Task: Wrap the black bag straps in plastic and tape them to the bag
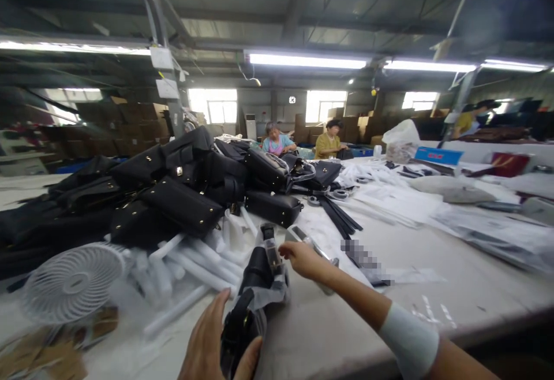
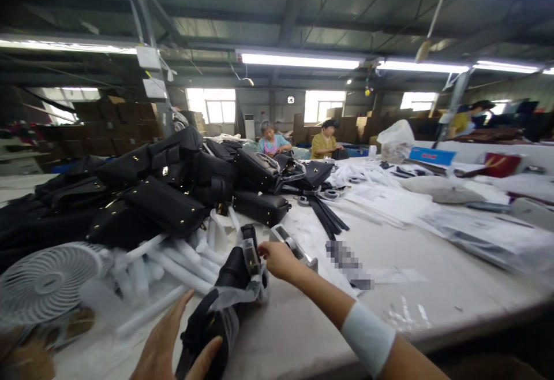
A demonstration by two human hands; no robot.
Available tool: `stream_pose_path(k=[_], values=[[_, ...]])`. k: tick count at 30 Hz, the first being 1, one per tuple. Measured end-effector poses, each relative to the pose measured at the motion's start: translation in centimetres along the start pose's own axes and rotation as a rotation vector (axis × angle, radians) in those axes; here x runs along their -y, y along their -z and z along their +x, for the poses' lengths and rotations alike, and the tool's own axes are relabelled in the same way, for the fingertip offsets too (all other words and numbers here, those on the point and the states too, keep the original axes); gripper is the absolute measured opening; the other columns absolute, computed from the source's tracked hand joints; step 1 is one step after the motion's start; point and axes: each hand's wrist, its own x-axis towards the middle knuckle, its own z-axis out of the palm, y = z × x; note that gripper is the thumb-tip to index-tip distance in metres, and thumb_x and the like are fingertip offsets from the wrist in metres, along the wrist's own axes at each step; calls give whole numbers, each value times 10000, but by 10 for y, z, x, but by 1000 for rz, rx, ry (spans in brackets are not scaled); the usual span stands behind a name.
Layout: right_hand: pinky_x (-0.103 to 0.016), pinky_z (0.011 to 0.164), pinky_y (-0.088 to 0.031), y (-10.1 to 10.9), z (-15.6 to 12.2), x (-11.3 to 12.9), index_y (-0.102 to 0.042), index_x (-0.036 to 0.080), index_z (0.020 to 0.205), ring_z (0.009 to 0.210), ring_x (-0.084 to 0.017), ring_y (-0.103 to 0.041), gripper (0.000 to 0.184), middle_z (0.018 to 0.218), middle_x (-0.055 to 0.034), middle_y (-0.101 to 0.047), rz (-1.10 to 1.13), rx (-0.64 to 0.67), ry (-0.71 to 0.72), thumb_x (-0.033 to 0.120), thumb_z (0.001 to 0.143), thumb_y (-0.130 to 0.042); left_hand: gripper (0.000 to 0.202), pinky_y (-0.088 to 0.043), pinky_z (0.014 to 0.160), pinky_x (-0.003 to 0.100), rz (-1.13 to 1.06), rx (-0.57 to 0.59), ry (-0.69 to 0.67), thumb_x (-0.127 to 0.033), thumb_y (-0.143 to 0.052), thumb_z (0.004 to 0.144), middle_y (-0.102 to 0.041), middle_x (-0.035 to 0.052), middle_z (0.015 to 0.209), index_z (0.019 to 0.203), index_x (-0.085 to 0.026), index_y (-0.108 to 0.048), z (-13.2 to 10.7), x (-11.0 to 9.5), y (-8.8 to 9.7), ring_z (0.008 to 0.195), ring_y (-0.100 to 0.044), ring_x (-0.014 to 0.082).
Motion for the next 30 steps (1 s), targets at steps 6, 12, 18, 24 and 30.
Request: stream_pose_path(k=[6,12,18,24,30], values=[[-319,863,-499,-13,-14,-18,-678,169,1134,1011,-247,-677,491,1071,-110,-732,21,91,-26,-33,717,-515,399,-245,1142,385,28,126,-514,-195,-607,876,-641,67,1303,1272,-234,-585,49,-39,-7,1219,-558,252],[-361,955,-485,-23,-11,-36,-644,175,1225,1099,-275,-648,542,1177,-115,-704,145,189,7,31,704,-608,205,-392,849,603,-267,483,-24,-145,-532,830,-656,240,752,722,-120,-704,62,-76,-78,857,-635,431],[-356,876,-537,-22,-3,-53,-664,146,1175,969,-253,-689,482,1039,-99,-738,333,263,47,84,700,-715,288,-425,737,408,-337,617,53,-87,-650,679,-491,42,454,432,-217,-580,97,-76,-68,612,-600,283],[-266,626,-577,11,-15,-58,-660,146,1180,696,-157,-695,409,895,-78,-726,606,257,131,457,951,-525,101,-450,687,254,-477,814,105,-254,-699,780,-726,40,745,821,-210,-779,158,-68,9,748,-652,217],[-419,869,-561,27,1,-39,-474,153,1377,927,-215,-692,506,1145,-139,-671,638,-155,199,455,972,-461,213,-548,638,178,-1231,515,807,-147,-743,816,-726,75,808,1019,-86,-724,172,-37,35,683,-668,131]])
